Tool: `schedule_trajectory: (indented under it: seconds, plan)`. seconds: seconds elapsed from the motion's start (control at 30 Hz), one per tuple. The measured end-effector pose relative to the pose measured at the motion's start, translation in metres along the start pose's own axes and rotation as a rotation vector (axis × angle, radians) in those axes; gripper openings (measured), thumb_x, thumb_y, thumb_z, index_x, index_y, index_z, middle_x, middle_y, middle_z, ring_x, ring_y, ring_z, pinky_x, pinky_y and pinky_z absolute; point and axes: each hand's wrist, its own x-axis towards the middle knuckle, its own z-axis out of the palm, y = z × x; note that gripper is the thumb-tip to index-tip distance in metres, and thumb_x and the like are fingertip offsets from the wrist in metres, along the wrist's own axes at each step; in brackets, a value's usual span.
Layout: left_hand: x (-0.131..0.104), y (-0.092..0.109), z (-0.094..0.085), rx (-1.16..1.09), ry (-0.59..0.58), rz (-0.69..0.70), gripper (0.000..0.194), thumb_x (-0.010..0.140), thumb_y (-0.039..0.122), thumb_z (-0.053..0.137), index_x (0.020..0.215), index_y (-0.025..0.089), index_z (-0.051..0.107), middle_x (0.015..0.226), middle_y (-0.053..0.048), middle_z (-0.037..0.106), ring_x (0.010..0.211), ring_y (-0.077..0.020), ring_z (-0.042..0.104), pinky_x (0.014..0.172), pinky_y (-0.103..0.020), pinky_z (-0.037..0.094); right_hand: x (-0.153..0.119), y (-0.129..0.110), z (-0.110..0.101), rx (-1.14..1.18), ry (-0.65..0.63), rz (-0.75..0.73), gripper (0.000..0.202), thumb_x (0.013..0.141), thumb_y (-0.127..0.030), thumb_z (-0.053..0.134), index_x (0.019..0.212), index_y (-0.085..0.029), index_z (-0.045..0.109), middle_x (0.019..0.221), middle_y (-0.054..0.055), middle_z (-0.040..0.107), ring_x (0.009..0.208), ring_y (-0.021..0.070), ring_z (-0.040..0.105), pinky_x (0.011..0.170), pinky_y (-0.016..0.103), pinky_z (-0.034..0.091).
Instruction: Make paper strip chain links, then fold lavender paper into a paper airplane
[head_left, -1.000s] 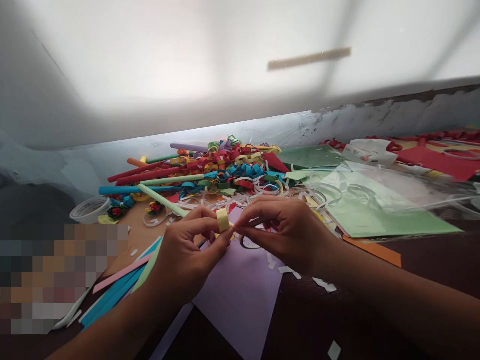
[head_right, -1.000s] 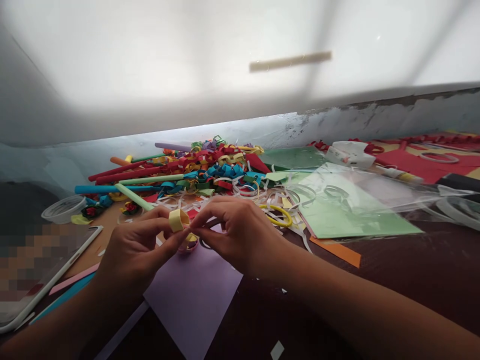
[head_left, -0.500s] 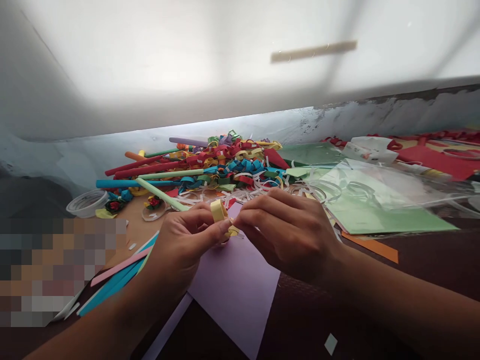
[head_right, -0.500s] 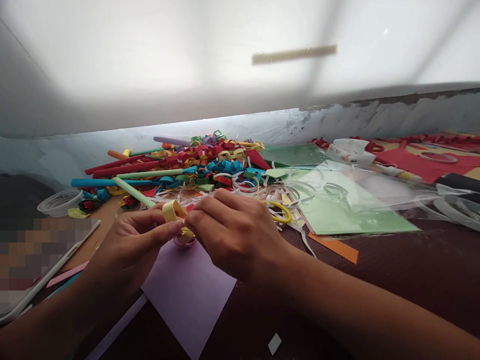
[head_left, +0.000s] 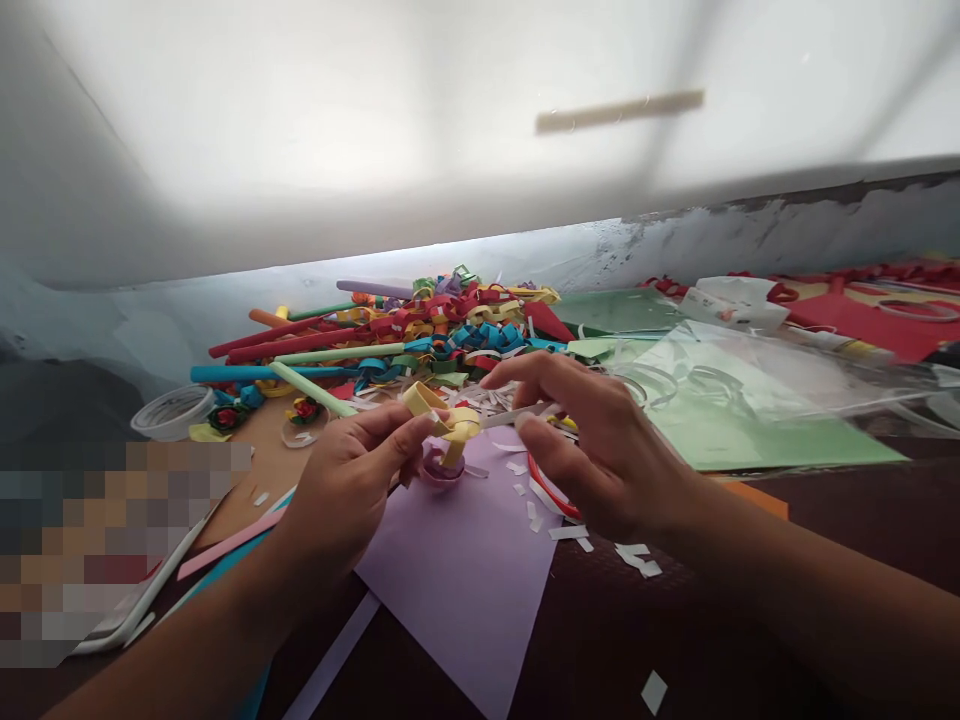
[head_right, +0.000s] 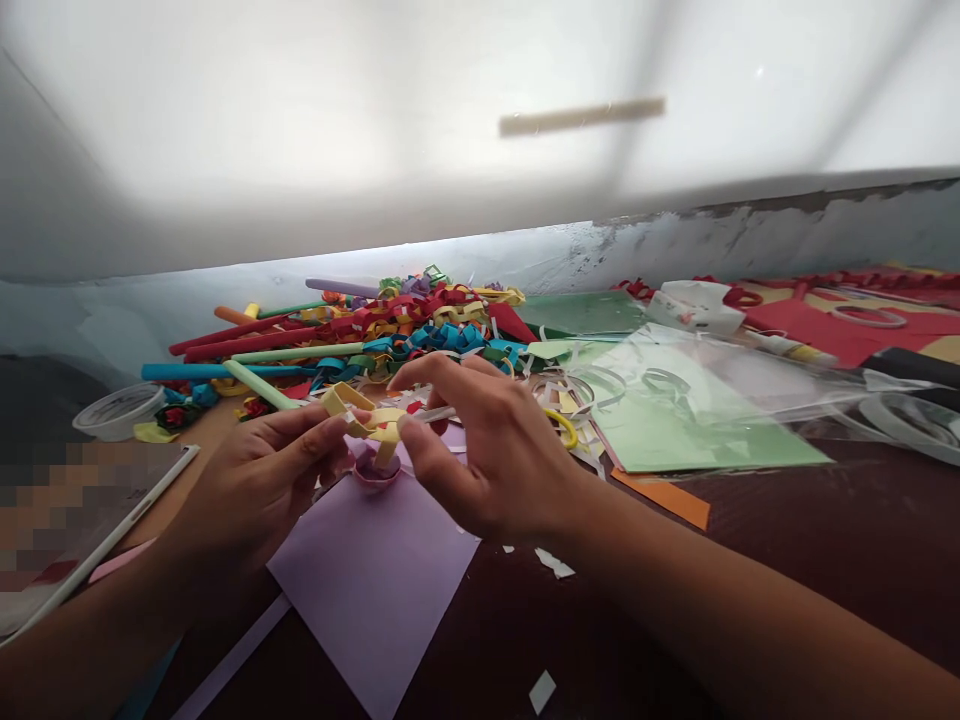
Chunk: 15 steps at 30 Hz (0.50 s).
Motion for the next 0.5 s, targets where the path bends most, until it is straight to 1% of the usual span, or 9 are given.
schedule_trajectory:
  seconds: [0.1, 0.17, 0.2, 0.27, 0.33, 0.37, 0.43, 0.5]
  plan:
    - [-0.002, 0.002, 0.001, 0.011, -0.033, 0.018, 0.029, 0.087, 0.04, 0.073, 0.069, 0.017, 0.069, 0.066, 0.001, 0.059, 0.062, -0.0092, 0.048, 0.06, -0.022, 0.041, 0.001, 0.001, 0.0, 0.128, -0.083, 0.049, 0.029, 0.092, -0.039, 0.052, 0.114, -0.022, 0.059, 0.115, 0.006, 0.068, 0.098, 0.0227, 0.061, 0.085, 0.038, 0.046]
    - [-0.003, 0.005, 0.002, -0.027, -0.063, 0.007, 0.027, 0.088, 0.038, 0.071, 0.071, 0.017, 0.069, 0.067, 0.0, 0.059, 0.067, -0.012, 0.054, 0.065, -0.025, 0.044, 0.001, 0.004, 0.003, 0.218, -0.121, 0.106, 0.033, 0.094, -0.045, 0.051, 0.116, -0.022, 0.058, 0.118, 0.006, 0.067, 0.102, 0.0231, 0.061, 0.088, 0.038, 0.045]
    - [-0.003, 0.006, 0.002, -0.047, -0.078, -0.003, 0.025, 0.088, 0.037, 0.07, 0.072, 0.017, 0.07, 0.068, -0.001, 0.06, 0.07, -0.0141, 0.057, 0.068, -0.027, 0.046, 0.001, 0.006, 0.005, 0.249, -0.124, 0.14, 0.031, 0.096, -0.045, 0.048, 0.114, -0.022, 0.059, 0.115, 0.006, 0.068, 0.101, 0.0225, 0.062, 0.088, 0.038, 0.045]
    - [-0.004, 0.006, 0.002, -0.059, -0.104, -0.019, 0.02, 0.089, 0.036, 0.068, 0.081, 0.018, 0.073, 0.073, -0.003, 0.063, 0.075, -0.0177, 0.059, 0.073, -0.031, 0.048, 0.0, 0.011, 0.011, 0.251, -0.069, 0.191, 0.025, 0.099, -0.037, 0.045, 0.108, -0.022, 0.062, 0.107, 0.004, 0.069, 0.096, 0.0207, 0.063, 0.085, 0.037, 0.046]
    - [-0.004, 0.004, 0.001, -0.023, -0.142, -0.004, 0.018, 0.09, 0.035, 0.067, 0.092, 0.018, 0.075, 0.077, -0.004, 0.064, 0.078, -0.0188, 0.059, 0.075, -0.033, 0.048, -0.001, 0.014, 0.018, 0.194, 0.026, 0.179, 0.015, 0.096, -0.03, 0.053, 0.097, -0.022, 0.066, 0.096, 0.002, 0.07, 0.089, 0.0191, 0.062, 0.081, 0.036, 0.045]
    - [-0.005, 0.002, 0.001, 0.007, -0.161, 0.012, 0.019, 0.091, 0.035, 0.067, 0.094, 0.019, 0.075, 0.078, -0.004, 0.064, 0.078, -0.0186, 0.058, 0.075, -0.033, 0.048, -0.001, 0.015, 0.021, 0.172, 0.063, 0.162, 0.011, 0.093, -0.027, 0.059, 0.092, -0.022, 0.068, 0.091, 0.002, 0.07, 0.087, 0.0184, 0.061, 0.08, 0.035, 0.045]
    - [-0.005, -0.001, 0.001, 0.068, -0.168, 0.036, 0.018, 0.09, 0.036, 0.068, 0.089, 0.02, 0.076, 0.079, -0.004, 0.066, 0.079, -0.0181, 0.058, 0.076, -0.032, 0.047, -0.002, 0.015, 0.026, 0.176, 0.095, 0.144, 0.007, 0.09, -0.027, 0.067, 0.086, -0.022, 0.072, 0.083, 0.001, 0.068, 0.082, 0.0176, 0.06, 0.077, 0.034, 0.045]
    - [-0.005, -0.004, 0.001, 0.096, -0.126, 0.04, 0.018, 0.088, 0.037, 0.071, 0.081, 0.021, 0.075, 0.078, -0.004, 0.069, 0.077, -0.0177, 0.06, 0.075, -0.032, 0.048, -0.003, 0.013, 0.028, 0.214, 0.081, 0.178, 0.008, 0.087, -0.028, 0.071, 0.084, -0.022, 0.074, 0.081, 0.001, 0.067, 0.08, 0.0174, 0.06, 0.076, 0.034, 0.046]
